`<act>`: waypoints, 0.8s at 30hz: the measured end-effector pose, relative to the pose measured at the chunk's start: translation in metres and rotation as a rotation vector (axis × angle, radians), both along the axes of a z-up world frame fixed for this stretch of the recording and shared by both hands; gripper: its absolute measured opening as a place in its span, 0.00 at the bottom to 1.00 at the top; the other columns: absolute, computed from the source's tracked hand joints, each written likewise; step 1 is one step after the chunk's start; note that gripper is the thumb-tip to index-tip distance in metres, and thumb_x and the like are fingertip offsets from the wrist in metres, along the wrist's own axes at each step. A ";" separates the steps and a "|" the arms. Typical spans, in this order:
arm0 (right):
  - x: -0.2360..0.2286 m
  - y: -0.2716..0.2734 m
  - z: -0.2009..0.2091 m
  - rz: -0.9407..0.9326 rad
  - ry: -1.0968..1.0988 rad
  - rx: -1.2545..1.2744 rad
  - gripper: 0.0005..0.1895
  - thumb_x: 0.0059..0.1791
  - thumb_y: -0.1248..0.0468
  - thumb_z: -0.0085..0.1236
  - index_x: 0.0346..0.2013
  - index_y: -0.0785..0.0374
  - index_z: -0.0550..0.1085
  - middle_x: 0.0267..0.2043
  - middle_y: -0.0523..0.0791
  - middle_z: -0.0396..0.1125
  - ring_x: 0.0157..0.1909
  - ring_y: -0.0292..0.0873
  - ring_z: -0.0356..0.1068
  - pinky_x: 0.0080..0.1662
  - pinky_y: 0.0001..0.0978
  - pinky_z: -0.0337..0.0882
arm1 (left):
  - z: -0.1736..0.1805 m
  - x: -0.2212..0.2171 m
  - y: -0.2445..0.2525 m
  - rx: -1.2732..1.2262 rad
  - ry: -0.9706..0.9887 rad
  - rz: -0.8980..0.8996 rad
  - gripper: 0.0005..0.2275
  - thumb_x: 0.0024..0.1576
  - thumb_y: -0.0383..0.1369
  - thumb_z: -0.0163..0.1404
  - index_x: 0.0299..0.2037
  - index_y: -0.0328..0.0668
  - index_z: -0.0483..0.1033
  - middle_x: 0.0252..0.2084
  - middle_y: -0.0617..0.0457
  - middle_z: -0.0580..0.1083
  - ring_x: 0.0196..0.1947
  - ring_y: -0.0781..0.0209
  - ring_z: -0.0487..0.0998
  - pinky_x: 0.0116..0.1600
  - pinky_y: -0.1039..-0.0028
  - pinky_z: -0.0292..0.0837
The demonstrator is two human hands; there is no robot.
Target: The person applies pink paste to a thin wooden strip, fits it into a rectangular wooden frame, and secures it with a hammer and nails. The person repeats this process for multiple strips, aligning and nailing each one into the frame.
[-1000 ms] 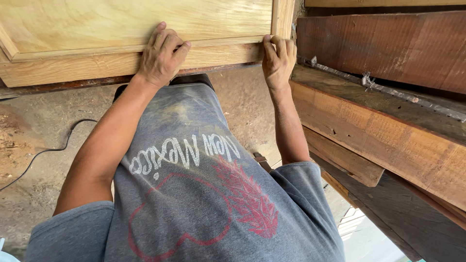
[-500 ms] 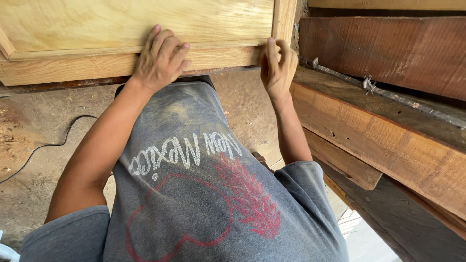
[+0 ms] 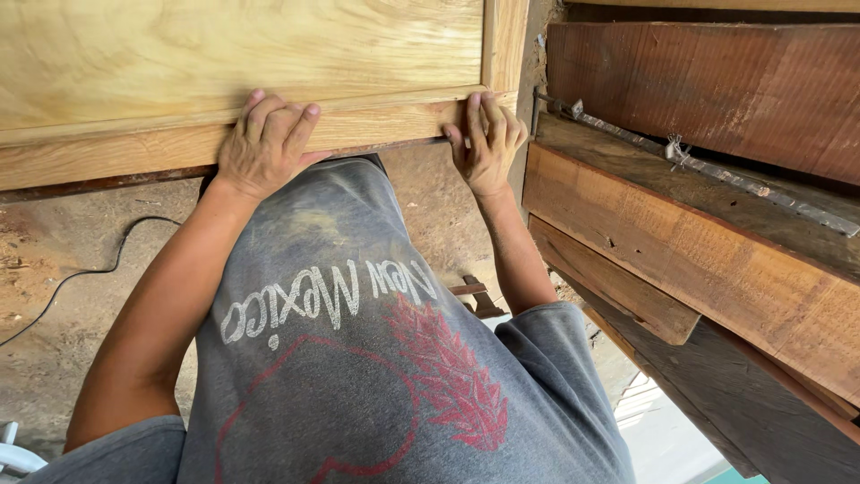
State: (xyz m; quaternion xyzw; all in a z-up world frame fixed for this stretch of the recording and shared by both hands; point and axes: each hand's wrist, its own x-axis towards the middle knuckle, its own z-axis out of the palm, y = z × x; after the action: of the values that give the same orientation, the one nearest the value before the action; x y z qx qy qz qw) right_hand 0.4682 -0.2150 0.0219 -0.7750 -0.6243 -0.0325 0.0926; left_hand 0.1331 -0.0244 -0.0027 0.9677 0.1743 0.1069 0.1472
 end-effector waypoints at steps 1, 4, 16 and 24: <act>0.001 -0.001 -0.002 0.001 0.000 -0.010 0.33 0.57 0.45 0.62 0.68 0.62 0.67 0.68 0.46 0.60 0.63 0.47 0.60 0.63 0.44 0.54 | 0.000 0.001 0.001 -0.011 -0.003 0.001 0.42 0.56 0.51 0.70 0.74 0.40 0.61 0.59 0.50 0.64 0.64 0.51 0.63 0.81 0.57 0.52; 0.003 -0.001 -0.005 0.005 0.003 -0.033 0.32 0.57 0.47 0.62 0.68 0.63 0.68 0.68 0.47 0.60 0.62 0.48 0.60 0.62 0.46 0.54 | 0.002 0.002 0.003 -0.027 0.009 0.009 0.42 0.56 0.51 0.70 0.74 0.41 0.61 0.57 0.51 0.66 0.63 0.51 0.64 0.80 0.57 0.54; -0.001 -0.013 -0.021 -0.023 0.016 -0.060 0.30 0.58 0.50 0.58 0.68 0.65 0.66 0.69 0.49 0.58 0.65 0.45 0.60 0.62 0.43 0.54 | -0.002 0.000 -0.001 0.010 0.036 0.009 0.41 0.57 0.52 0.69 0.75 0.42 0.62 0.57 0.52 0.67 0.65 0.50 0.65 0.81 0.54 0.51; -0.041 -0.032 -0.037 -0.187 0.170 0.185 0.30 0.57 0.54 0.62 0.71 0.54 0.63 0.60 0.43 0.61 0.59 0.42 0.60 0.61 0.38 0.59 | -0.001 0.003 -0.002 -0.003 0.016 0.042 0.41 0.56 0.54 0.70 0.74 0.46 0.63 0.59 0.50 0.66 0.66 0.50 0.64 0.82 0.56 0.49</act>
State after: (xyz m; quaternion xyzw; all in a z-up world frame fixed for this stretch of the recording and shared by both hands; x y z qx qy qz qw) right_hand 0.4271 -0.2468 -0.0148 -0.8179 -0.5336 -0.0327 0.2129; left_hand 0.1357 -0.0268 -0.0039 0.9644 0.1958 0.1021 0.1452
